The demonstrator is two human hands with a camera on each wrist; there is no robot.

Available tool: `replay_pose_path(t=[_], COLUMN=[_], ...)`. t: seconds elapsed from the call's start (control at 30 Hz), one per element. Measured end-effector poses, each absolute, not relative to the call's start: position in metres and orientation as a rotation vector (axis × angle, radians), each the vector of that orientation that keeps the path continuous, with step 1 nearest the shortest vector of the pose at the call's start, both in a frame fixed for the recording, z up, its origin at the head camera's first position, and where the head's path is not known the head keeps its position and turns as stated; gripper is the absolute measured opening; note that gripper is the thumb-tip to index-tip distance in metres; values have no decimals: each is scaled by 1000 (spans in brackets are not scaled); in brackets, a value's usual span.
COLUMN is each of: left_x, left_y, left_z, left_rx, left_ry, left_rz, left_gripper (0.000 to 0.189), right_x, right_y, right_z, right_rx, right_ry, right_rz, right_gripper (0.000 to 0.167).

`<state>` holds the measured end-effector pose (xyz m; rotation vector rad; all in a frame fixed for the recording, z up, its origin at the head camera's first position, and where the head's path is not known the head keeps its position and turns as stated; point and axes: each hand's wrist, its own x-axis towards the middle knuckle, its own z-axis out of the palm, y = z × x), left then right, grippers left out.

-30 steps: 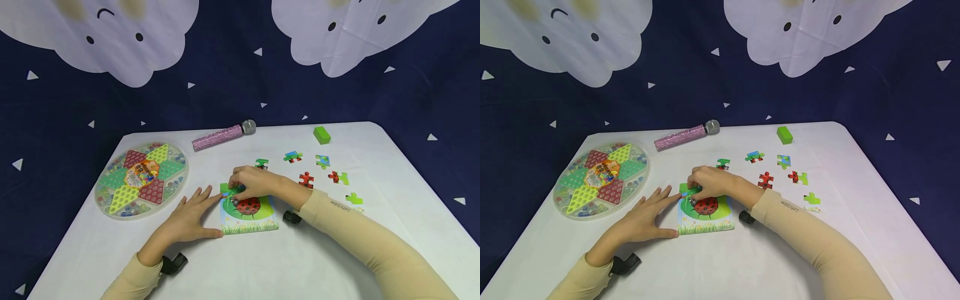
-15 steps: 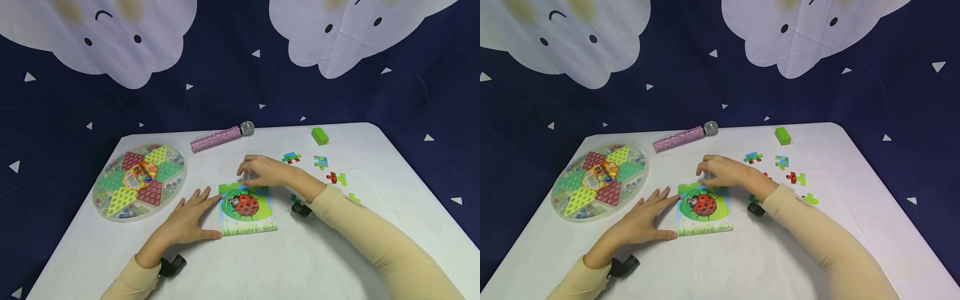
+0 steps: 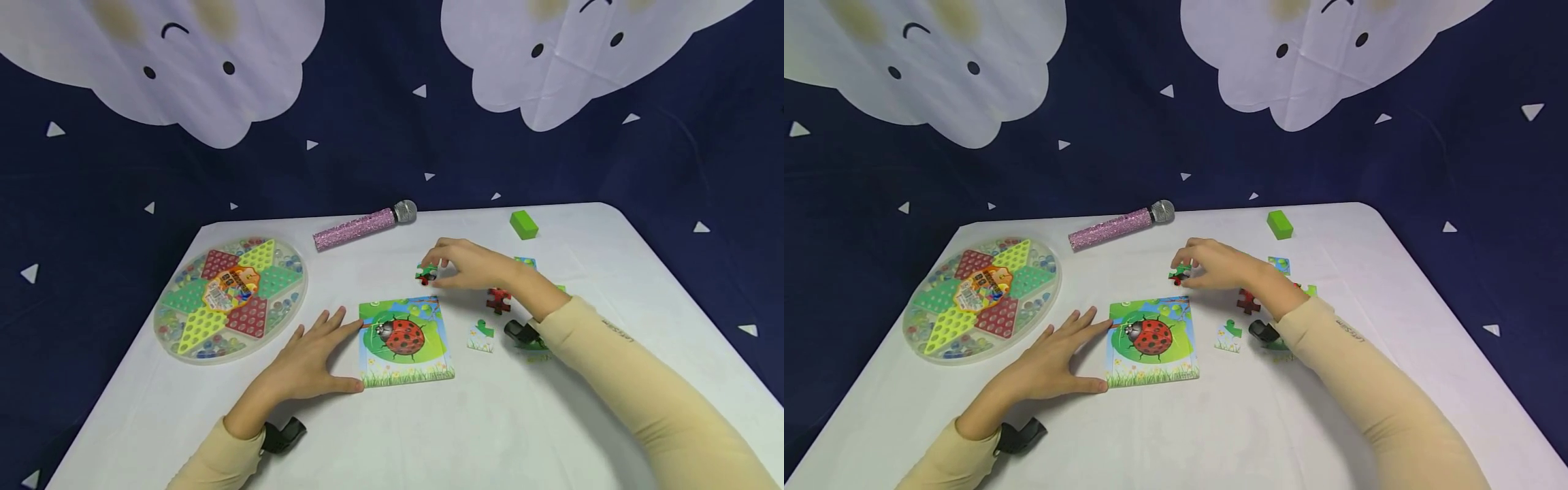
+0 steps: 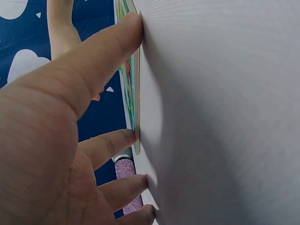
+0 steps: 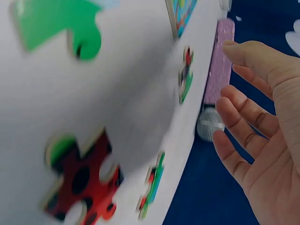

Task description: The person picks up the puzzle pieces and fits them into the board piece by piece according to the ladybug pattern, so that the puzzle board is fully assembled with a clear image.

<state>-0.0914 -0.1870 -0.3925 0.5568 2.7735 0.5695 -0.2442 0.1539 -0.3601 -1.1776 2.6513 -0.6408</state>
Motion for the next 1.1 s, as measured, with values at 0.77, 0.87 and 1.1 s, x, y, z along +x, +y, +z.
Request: replay_pose_path(t=[0.77, 0.87, 1.1], left_x=[-91, -92, -91], left_y=[-188, -187, -187], left_z=[-393, -393, -392], left_rx=[570, 569, 566], left_ry=[2776, 2777, 2777], left_rz=[576, 575, 573], left_gripper=[107, 107, 106], right_x=[-273, -275, -278], right_y=[221, 225, 228], right_z=[-366, -367, -369], right_rx=[-744, -712, -661], right_ry=[2711, 2687, 2650], right_rz=[-664, -693, -702], right_gripper=[49, 48, 51])
